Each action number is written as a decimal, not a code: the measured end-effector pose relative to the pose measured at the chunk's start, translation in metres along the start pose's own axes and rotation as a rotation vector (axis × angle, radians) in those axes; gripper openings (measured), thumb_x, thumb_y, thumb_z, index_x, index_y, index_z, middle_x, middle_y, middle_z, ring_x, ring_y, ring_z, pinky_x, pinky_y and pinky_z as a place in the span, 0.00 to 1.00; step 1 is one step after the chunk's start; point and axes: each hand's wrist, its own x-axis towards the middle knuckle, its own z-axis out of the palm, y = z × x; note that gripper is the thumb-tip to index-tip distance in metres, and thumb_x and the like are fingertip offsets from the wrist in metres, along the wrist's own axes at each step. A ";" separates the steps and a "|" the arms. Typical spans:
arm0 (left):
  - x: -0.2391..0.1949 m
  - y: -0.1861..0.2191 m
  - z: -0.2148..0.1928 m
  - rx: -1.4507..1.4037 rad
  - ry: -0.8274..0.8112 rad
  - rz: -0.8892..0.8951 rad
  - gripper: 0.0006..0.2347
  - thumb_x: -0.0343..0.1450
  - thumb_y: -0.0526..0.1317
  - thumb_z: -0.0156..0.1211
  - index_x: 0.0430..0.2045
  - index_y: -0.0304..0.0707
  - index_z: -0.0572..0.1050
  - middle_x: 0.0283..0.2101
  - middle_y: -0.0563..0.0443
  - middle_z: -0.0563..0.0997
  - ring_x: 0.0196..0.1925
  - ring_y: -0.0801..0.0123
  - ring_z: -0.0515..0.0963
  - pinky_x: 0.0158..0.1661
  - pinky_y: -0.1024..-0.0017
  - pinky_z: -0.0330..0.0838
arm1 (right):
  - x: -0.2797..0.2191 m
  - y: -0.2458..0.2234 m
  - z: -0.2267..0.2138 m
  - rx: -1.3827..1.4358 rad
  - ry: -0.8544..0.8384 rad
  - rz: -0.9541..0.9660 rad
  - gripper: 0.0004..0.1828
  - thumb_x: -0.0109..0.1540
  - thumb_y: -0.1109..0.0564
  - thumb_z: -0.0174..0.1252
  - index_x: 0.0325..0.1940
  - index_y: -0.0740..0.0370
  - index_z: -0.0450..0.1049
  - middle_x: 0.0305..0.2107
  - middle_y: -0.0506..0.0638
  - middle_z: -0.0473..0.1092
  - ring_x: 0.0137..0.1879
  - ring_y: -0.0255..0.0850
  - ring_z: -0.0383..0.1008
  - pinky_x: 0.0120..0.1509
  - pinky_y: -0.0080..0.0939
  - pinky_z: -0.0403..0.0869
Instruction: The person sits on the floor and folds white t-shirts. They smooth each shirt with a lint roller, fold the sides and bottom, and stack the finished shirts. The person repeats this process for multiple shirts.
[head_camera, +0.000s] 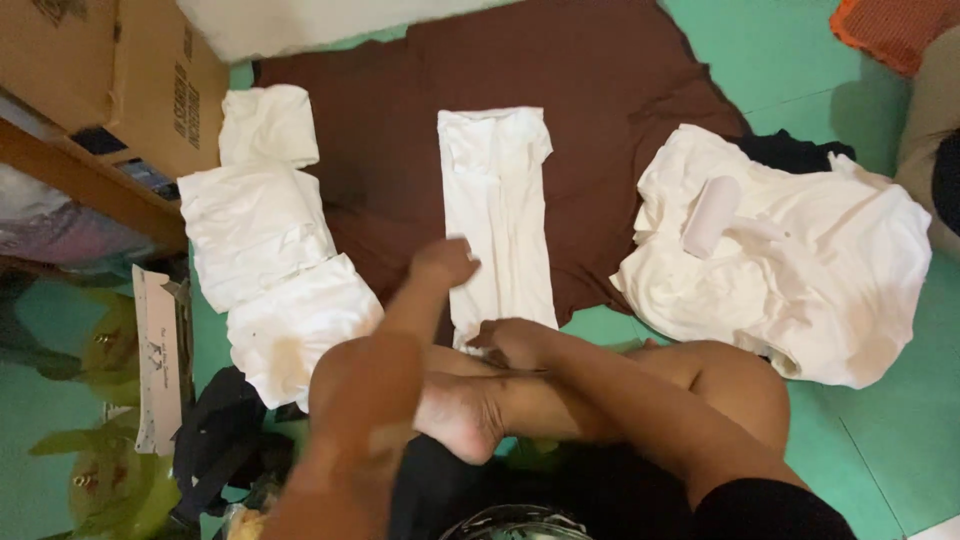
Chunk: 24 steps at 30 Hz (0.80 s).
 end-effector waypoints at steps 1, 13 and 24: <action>-0.004 0.006 0.020 -0.004 -0.055 -0.052 0.23 0.73 0.54 0.53 0.57 0.40 0.76 0.56 0.41 0.80 0.58 0.51 0.80 0.52 0.53 0.77 | 0.003 0.005 0.010 0.265 -0.076 0.009 0.20 0.64 0.46 0.53 0.55 0.57 0.76 0.46 0.56 0.75 0.52 0.57 0.75 0.58 0.61 0.73; -0.097 0.037 0.064 -0.028 -0.309 -0.282 0.19 0.73 0.43 0.52 0.55 0.31 0.76 0.57 0.39 0.80 0.60 0.49 0.78 0.53 0.48 0.74 | -0.033 0.150 0.023 0.267 0.021 0.825 0.27 0.58 0.35 0.58 0.44 0.58 0.83 0.39 0.56 0.79 0.49 0.52 0.80 0.52 0.51 0.78; -0.040 0.000 0.077 -0.239 -0.316 -0.567 0.17 0.72 0.40 0.54 0.54 0.35 0.77 0.50 0.41 0.82 0.54 0.54 0.81 0.46 0.50 0.76 | -0.042 0.094 0.015 0.668 -0.139 1.062 0.36 0.58 0.45 0.68 0.59 0.78 0.74 0.48 0.67 0.77 0.51 0.57 0.81 0.49 0.51 0.81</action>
